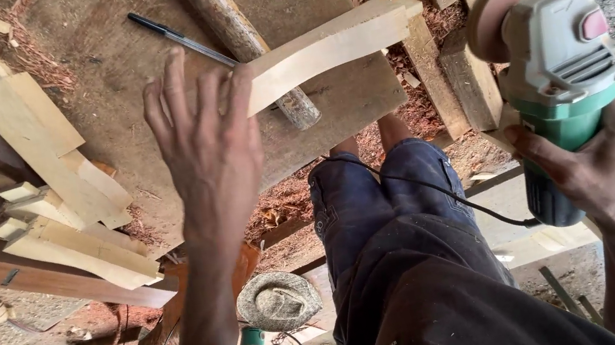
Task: The person uses a handheld angle grinder with a sanding disc to smooth the edges and surfaces of a small, curved piece of wood. They hold the wood with one hand while operating the tool with the other, frequently rotating the piece to access different sides.
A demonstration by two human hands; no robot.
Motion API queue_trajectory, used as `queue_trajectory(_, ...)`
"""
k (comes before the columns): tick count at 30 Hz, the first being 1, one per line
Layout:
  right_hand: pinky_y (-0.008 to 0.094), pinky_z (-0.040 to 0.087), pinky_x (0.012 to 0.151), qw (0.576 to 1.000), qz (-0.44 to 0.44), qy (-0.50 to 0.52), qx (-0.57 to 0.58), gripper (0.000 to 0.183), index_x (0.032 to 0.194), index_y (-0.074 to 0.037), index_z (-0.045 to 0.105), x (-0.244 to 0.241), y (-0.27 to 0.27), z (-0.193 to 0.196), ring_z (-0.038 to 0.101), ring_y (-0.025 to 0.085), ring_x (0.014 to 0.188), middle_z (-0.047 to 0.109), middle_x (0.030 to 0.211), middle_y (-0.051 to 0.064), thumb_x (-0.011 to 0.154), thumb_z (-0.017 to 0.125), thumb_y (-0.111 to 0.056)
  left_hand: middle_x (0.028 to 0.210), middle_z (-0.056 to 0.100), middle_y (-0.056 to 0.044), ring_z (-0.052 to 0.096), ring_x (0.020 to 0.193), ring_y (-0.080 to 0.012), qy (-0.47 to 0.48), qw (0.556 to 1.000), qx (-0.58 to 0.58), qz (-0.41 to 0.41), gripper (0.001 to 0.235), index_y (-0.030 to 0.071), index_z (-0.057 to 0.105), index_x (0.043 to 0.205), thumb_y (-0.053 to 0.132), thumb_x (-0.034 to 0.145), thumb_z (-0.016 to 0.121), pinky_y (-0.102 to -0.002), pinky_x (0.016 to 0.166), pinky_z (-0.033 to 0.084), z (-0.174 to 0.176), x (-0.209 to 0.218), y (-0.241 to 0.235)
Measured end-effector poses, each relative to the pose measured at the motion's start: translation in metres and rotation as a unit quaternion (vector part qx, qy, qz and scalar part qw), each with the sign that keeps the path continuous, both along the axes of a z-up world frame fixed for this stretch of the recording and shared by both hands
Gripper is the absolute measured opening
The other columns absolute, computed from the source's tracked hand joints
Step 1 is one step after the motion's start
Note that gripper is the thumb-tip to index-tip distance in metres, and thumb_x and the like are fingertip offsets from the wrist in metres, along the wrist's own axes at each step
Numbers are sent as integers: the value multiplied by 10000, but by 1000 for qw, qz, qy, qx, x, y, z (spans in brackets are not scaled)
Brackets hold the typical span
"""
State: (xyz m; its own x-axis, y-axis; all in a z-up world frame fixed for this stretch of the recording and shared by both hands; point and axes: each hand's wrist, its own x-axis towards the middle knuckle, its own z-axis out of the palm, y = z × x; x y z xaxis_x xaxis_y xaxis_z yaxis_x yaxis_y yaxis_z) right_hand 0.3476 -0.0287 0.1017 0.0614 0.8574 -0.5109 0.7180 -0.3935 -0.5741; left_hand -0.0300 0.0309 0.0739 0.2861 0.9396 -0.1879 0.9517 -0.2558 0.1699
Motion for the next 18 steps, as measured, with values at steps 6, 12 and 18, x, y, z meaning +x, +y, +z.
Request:
queue_trajectory(6,373,514,660,998,-19,-53,-24,493,1126,72,670,-38,20,20,612,230,811,712,971,159,858,877,-287,1458,613,-236,428,1469,-435,206,975,-14,-83,830,19,377,1617,364,926,681,-654,1254,-13,-66,66,21)
queue_trajectory(12,425,578,660,994,76,-82,12,700,1305,170,584,-47,29,23,698,342,809,726,1007,271,891,846,-331,1021,731,-82,583,1178,-303,170,981,4,-88,244,172,634,1073,379,955,687,-632,1150,224,-74,67,30)
queue_trajectory(18,497,512,607,971,148,-184,25,706,1286,130,632,-51,29,13,681,443,758,696,874,271,896,902,-393,922,675,-95,584,1058,-287,152,984,40,-83,162,108,645,1079,262,1035,619,-684,1176,197,-77,73,27)
